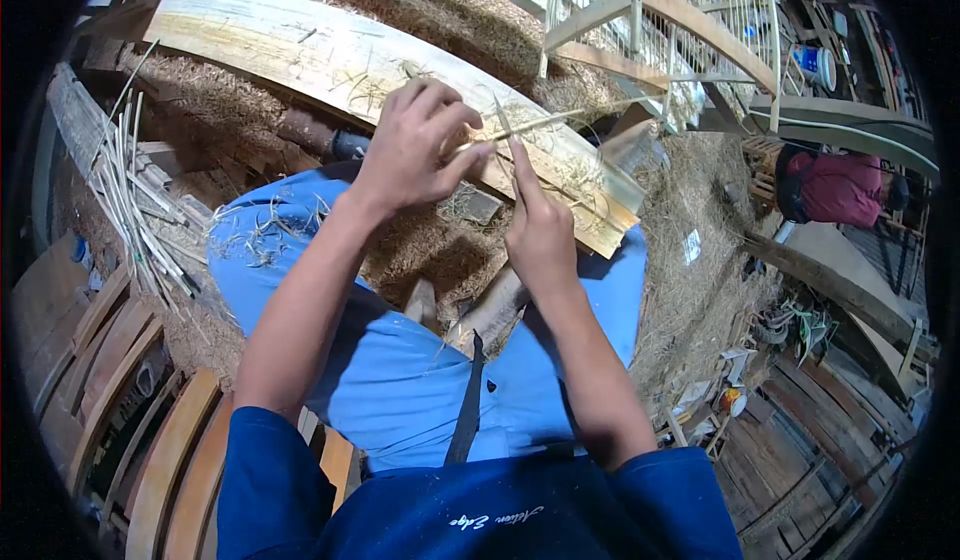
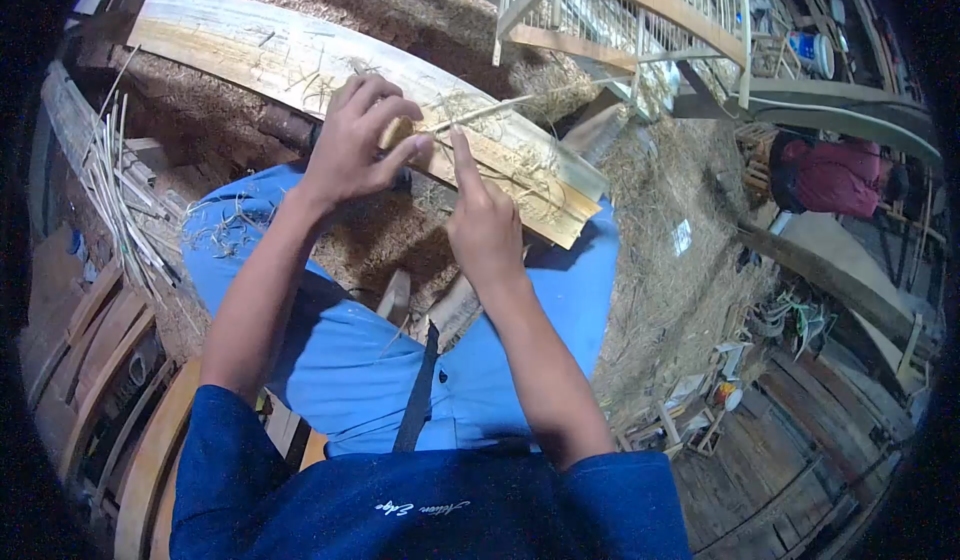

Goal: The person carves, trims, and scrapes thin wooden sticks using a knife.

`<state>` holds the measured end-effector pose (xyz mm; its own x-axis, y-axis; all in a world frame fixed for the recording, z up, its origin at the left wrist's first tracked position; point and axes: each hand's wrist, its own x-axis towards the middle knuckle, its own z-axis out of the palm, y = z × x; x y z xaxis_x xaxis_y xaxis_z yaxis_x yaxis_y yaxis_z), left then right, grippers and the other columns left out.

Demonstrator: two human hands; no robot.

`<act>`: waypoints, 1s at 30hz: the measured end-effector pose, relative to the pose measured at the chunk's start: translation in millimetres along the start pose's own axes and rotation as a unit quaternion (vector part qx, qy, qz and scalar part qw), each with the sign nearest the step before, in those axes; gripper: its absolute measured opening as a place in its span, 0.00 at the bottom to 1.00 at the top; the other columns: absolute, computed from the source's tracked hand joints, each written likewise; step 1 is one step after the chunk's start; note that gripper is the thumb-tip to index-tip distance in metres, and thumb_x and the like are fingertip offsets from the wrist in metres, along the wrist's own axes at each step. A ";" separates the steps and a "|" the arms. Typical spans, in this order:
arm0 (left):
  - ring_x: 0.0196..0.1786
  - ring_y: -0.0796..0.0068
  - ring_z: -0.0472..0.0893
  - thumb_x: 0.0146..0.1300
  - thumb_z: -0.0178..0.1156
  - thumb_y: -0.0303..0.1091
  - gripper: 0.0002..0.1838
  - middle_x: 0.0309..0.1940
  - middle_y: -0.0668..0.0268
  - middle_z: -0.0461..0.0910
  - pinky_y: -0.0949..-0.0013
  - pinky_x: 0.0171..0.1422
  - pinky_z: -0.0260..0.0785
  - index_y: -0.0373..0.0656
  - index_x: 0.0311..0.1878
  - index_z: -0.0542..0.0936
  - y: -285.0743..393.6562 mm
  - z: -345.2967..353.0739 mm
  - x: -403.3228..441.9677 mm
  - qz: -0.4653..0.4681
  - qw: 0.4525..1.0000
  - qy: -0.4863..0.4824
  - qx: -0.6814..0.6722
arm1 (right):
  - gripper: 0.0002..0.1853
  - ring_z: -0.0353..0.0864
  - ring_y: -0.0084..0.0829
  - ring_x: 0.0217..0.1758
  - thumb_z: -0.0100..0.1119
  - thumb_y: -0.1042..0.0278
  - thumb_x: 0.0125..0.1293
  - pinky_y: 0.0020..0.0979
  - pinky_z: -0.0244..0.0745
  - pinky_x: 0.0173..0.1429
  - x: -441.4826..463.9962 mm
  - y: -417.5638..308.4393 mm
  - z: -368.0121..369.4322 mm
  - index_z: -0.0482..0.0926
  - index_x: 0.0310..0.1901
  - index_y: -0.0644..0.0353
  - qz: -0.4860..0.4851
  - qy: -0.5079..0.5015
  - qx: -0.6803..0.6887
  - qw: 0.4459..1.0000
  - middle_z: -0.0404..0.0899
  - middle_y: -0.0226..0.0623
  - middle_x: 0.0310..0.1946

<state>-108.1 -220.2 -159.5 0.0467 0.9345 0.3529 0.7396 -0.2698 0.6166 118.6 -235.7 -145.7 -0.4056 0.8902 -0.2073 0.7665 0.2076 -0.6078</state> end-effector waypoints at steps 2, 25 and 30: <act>0.57 0.55 0.78 0.62 0.76 0.40 0.12 0.46 0.61 0.81 0.54 0.63 0.70 0.47 0.44 0.86 6.0 -3.1 -2.4 0.028 0.999 -0.015 0.032 | 0.39 0.86 0.62 0.41 0.51 0.87 0.71 0.54 0.77 0.48 -11.9 7.1 4.4 0.65 0.83 0.53 -0.061 0.063 0.022 0.996 0.84 0.65 0.44; 0.56 0.70 0.80 0.58 0.74 0.40 0.07 0.40 0.75 0.85 0.49 0.68 0.58 0.54 0.36 0.86 -1.8 14.3 -15.1 0.012 0.995 -0.061 0.074 | 0.29 0.84 0.37 0.32 0.52 0.79 0.79 0.37 0.80 0.43 -11.2 -3.9 -5.6 0.72 0.79 0.48 -0.011 0.113 0.123 0.986 0.88 0.58 0.53; 0.57 0.70 0.80 0.59 0.74 0.40 0.07 0.41 0.75 0.85 0.49 0.68 0.57 0.54 0.39 0.87 3.3 13.7 -12.9 0.006 0.997 -0.052 0.064 | 0.28 0.82 0.32 0.30 0.53 0.77 0.80 0.36 0.80 0.42 -12.2 -1.3 5.0 0.73 0.79 0.48 -0.041 0.121 0.127 0.984 0.88 0.58 0.51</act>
<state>-97.1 -230.0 -171.7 0.1204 0.9523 0.2805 0.8176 -0.2554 0.5161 120.0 -248.8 -146.2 -0.3058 0.9519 0.0199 0.5743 0.2011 -0.7935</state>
